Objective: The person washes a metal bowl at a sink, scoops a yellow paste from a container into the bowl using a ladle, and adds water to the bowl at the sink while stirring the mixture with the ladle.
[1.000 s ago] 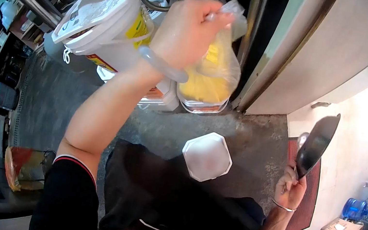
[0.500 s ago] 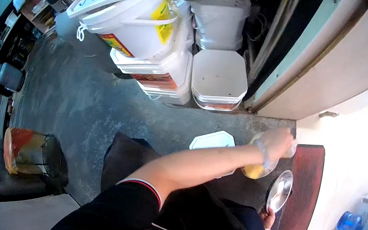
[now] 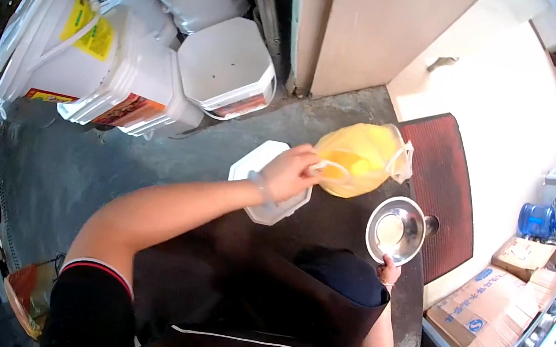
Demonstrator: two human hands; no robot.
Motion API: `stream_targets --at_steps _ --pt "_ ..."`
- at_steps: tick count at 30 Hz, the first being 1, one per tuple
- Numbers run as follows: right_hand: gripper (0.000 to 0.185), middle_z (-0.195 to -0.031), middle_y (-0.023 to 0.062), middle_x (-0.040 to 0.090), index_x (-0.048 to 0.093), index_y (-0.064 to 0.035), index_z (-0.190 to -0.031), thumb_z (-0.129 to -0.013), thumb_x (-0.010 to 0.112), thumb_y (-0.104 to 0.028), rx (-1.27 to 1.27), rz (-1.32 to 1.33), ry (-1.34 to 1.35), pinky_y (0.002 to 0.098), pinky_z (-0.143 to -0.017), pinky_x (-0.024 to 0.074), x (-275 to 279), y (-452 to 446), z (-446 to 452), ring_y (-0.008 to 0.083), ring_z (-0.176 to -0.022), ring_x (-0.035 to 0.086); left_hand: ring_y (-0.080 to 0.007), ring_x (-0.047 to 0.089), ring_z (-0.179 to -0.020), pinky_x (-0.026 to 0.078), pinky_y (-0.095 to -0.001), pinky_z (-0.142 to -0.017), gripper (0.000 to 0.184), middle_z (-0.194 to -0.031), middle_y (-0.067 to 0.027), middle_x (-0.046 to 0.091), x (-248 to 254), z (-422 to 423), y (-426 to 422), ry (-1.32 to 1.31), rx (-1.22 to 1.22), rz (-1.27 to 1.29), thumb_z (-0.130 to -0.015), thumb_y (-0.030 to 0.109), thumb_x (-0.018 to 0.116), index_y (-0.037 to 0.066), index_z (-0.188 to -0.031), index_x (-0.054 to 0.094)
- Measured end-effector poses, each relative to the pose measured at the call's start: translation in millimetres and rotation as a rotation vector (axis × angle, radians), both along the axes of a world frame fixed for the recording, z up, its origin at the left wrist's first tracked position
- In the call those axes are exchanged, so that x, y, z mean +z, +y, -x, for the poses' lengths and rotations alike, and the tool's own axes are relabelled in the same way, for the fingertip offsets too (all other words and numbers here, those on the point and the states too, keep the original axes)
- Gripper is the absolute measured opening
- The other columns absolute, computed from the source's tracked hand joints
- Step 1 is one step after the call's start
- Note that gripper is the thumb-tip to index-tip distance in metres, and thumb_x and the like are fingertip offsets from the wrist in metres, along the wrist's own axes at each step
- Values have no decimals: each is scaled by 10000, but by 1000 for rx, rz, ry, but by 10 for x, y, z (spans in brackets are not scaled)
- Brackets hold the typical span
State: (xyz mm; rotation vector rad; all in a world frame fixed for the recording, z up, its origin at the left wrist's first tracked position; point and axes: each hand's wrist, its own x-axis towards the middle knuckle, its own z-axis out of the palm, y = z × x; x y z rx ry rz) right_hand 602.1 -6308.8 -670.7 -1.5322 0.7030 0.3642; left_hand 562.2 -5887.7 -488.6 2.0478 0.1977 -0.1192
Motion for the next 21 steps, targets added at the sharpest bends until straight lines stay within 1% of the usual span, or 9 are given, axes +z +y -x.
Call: stream_targets --at_steps 8,9,12,13,14,16,18,20,21 --pt "332 -601 2 511 534 -60 -904 -677 749 -171 24 292 -59 216 -314 261 -120 -116 100 63 -371 379 -261 534 -845 456 -346 -728 127 -853 -72 562 -22 -4 -10 -517 -327 -250 -641 -40 545 43 -721 599" --pt "342 -586 36 523 544 -33 -798 -695 743 -291 14 337 34 276 -367 338 -112 -191 95 120 -402 425 -259 533 -841 455 -346 -727 116 -842 -72 555 -6 -13 -52 -508 -397 -266 -643 -35 547 48 -709 594" --pt "394 -570 70 519 550 -6 -706 -766 662 -379 -151 868 -193 350 -478 397 -240 -361 155 193 -469 475 -248 526 -861 457 -339 -733 98 -838 -73 531 16 7 -131 -498 -474 -299 -640 -14 563 57 -702 586" --pt "456 -573 98 513 561 15 -658 -833 568 -406 -205 979 -271 403 -569 399 -102 -308 175 250 -535 503 -246 525 -870 457 -339 -738 97 -848 -72 532 10 27 -143 -501 -468 -308 -638 -10 566 57 -706 586" --pt "353 -564 60 500 601 2 -740 -868 542 -321 -242 851 -246 337 -513 393 108 -251 142 189 -500 475 -244 523 -878 456 -339 -743 97 -858 -72 533 4 22 -146 -507 -460 -318 -637 -6 570 56 -709 585" --pt "250 -580 1 475 586 -13 -812 -870 552 -254 -284 90 -276 249 -484 370 724 88 -30 109 -475 413 -244 520 -891 455 -340 -753 97 -869 -72 533 32 19 -158 -535 -432 -324 -633 -3 573 54 -711 585" --pt "230 -640 -51 424 564 -22 -1025 -822 609 -122 -16 23 -328 163 -508 334 999 446 -311 41 -537 374 -245 519 -899 454 -341 -763 104 -879 -73 535 35 10 -171 -555 -409 -326 -631 -1 572 54 -719 585" --pt "498 -692 -63 390 483 -40 -1215 -749 656 -20 284 64 -523 159 -538 329 1571 1223 -561 34 -610 380 -249 519 -902 453 -342 -776 118 -888 -74 539 -12 0 -209 -560 -386 -330 -630 -1 568 56 -732 586" --pt "579 -701 -66 377 454 -48 -1254 -720 671 1 338 10 -510 158 -551 330 1566 1438 -702 32 -638 380 -249 520 -904 451 -341 -782 124 -891 -75 540 -34 -7 -253 -568 -380 -308 -630 2 566 58 -739 585"
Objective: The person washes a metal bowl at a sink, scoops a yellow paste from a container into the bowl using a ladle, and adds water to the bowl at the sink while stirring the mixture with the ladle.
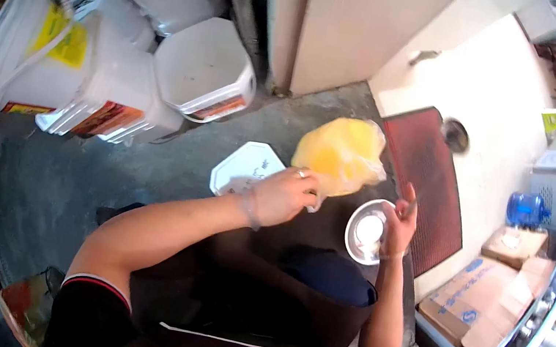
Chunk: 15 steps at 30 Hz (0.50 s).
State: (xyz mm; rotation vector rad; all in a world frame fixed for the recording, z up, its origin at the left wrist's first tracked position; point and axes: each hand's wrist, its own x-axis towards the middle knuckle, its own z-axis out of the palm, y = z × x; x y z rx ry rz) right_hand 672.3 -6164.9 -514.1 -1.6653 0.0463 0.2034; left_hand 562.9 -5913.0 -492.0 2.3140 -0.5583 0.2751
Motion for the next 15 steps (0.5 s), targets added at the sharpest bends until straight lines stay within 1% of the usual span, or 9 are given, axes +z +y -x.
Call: stream_targets --at_steps 1,3,5,7,9,11,13,14,15 --pt "661 -710 -69 364 425 -56 -1294 -692 686 23 81 -46 25 156 -564 330 -25 245 -80 29 -665 381 -248 520 -905 450 -340 -789 129 -894 -75 542 -19 -2 -44 1 15 11 -631 5 565 61 -746 584" --pt "669 -631 -73 375 443 -43 -1275 -656 689 15 196 311 -145 203 -535 369 -479 496 -353 52 -580 387 -241 519 -910 443 -334 -812 145 -890 -70 544 -61 24 -18 35 39 -31 -632 27 569 69 -770 581" --pt "513 -584 -63 405 527 -40 -1191 -697 667 -58 229 321 -119 236 -516 392 -957 617 -609 66 -538 410 -240 518 -917 441 -333 -805 133 -854 -64 540 1 40 81 14 71 -78 -639 65 580 70 -772 587" --pt "292 -593 -44 474 607 -4 -1001 -765 633 -174 52 158 152 260 -504 408 -1298 395 -1070 81 -524 448 -260 513 -906 439 -351 -804 113 -847 -75 543 249 -63 354 54 247 -122 -650 80 580 59 -761 587" --pt "267 -586 -15 514 613 -1 -832 -819 588 -267 259 1004 -941 242 -476 381 -1096 55 -1464 83 -500 455 -284 530 -918 435 -353 -824 166 -844 -97 572 497 -123 612 158 363 76 -694 125 564 50 -834 612" --pt "239 -541 -38 464 599 -32 -770 -815 613 -266 -66 33 158 227 -417 315 -173 309 -1243 73 -455 420 -294 536 -951 425 -349 -847 255 -869 -117 597 449 -104 626 223 497 361 -737 213 557 44 -918 617" --pt "215 -524 -47 434 600 -57 -773 -799 642 -266 -89 -15 159 215 -390 267 -314 200 -1298 56 -426 385 -289 532 -1006 408 -339 -873 386 -921 -137 617 156 -66 490 237 649 715 -780 345 558 40 -1012 600" --pt "205 -515 -52 419 601 -69 -774 -791 656 -266 -101 -39 157 208 -376 243 -332 147 -1287 48 -411 367 -288 508 -1072 370 -343 -918 646 -1125 -169 563 250 -52 682 711 744 977 -776 550 515 28 -1157 509" --pt "199 -515 -59 411 605 -66 -796 -786 665 -255 -112 -12 202 209 -366 229 -355 82 -1258 42 -399 348 -303 500 -1083 365 -393 -921 623 -1173 -174 514 223 -40 915 697 894 1225 -795 517 502 19 -1169 484"
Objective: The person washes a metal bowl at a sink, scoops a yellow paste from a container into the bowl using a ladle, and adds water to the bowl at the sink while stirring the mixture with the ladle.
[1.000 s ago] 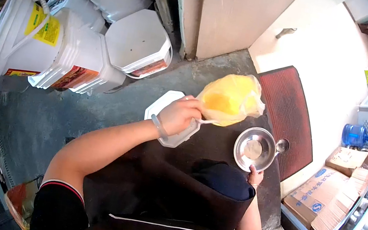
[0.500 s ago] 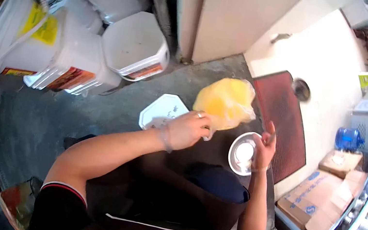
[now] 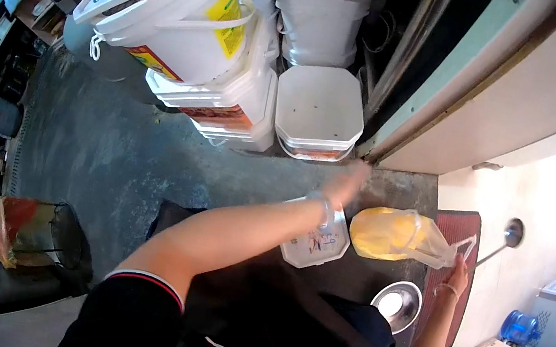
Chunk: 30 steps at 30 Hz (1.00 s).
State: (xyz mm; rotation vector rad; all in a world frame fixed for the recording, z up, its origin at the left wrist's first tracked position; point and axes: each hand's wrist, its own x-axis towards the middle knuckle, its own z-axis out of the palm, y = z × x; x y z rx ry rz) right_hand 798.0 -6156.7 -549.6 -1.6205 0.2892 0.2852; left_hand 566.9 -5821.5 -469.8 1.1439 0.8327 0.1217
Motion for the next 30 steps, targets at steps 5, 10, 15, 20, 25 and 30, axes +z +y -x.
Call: stream_targets --at_steps 5,10,15,20,25,30 --pt "218 -510 -81 384 609 -49 -942 -787 669 -190 -12 49 76 196 -346 193 283 38 491 16 -370 282 -389 477 -1099 402 -586 -878 451 -1273 -221 393 -1106 -50 897 -253 838 801 -859 284 471 -37 -1170 410" --pt "288 -500 -94 335 558 -47 -1084 -818 621 -139 -144 -59 -34 193 -324 167 488 -45 990 4 -363 247 -403 586 -894 546 -487 -767 327 -1097 -299 477 -759 128 633 -178 1005 742 -816 45 456 -108 -1099 392" --pt "284 -517 -90 329 536 -45 -1108 -836 583 -111 -75 -129 -82 186 -325 149 793 -77 1293 -3 -369 233 -360 565 -953 499 -480 -857 387 -1095 -232 507 107 792 46 -151 718 738 -797 38 480 -91 -1150 388" --pt "280 -534 -88 331 528 -26 -1124 -857 539 -105 50 -186 -105 178 -350 161 1249 449 1308 -2 -402 251 -298 560 -986 467 -457 -885 408 -1079 -165 557 708 1511 155 -63 295 620 -774 74 533 -39 -1157 448" --pt "311 -543 -90 329 508 -22 -1167 -877 514 -136 257 -336 -46 173 -364 153 1405 891 1306 0 -425 243 -268 577 -959 485 -425 -821 414 -1078 -145 571 861 1947 364 89 129 528 -772 109 554 -8 -1160 467" --pt "333 -563 -82 329 474 -8 -1200 -890 492 -128 300 -425 52 158 -365 162 1551 1125 1485 -1 -427 227 -250 581 -941 498 -390 -775 413 -1035 -117 591 963 2204 501 183 98 449 -769 131 567 9 -1154 481"
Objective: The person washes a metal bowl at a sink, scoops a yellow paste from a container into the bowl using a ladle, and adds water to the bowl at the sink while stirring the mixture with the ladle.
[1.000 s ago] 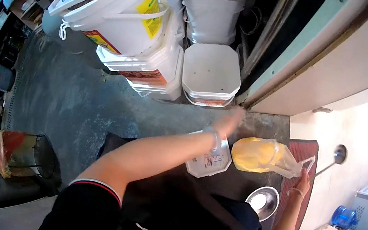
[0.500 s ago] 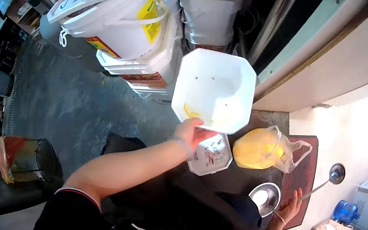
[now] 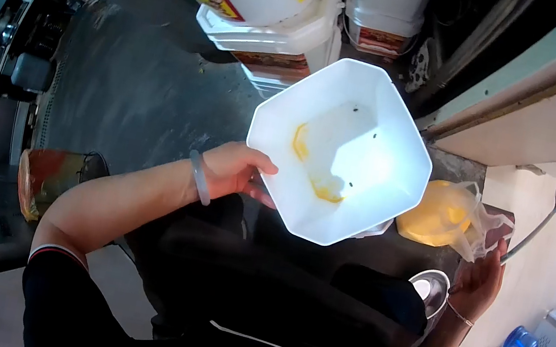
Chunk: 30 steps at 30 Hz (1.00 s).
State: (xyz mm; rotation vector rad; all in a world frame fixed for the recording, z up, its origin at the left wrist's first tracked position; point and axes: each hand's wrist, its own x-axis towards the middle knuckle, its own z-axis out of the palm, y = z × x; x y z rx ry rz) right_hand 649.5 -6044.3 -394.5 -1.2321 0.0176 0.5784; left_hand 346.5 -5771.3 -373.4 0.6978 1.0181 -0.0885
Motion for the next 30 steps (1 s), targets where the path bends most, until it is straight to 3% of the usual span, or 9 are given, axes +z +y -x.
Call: stream_targets --at_steps 19,25,28,30 --pt "283 -539 -89 304 519 -9 -1135 -874 497 -117 -19 93 1 169 -351 162 138 209 380 -6 -400 224 -249 591 -932 519 -379 -755 447 -1038 -136 583 -149 105 171 -84 -15 36 -766 134 551 -4 -1179 450" --pt "271 -547 -92 313 522 -12 -1120 -870 509 -117 76 93 17 163 -355 175 90 200 414 -5 -404 244 -270 559 -844 476 -368 -686 435 -1005 -128 571 -430 438 509 124 -35 45 -728 167 600 5 -1115 483" --pt "258 -550 -89 328 528 -16 -1106 -868 513 -113 114 88 52 160 -358 177 22 197 398 -6 -406 259 -341 546 -1014 428 -554 -851 441 -1068 -177 566 -726 1028 775 258 77 -21 -733 148 580 -12 -1130 473" --pt "251 -552 -84 354 532 -20 -1099 -865 511 -108 119 118 39 162 -360 186 41 279 437 -3 -405 268 -358 568 -960 444 -541 -851 436 -1033 -208 567 -800 1369 845 356 181 10 -738 158 584 -41 -1110 473"
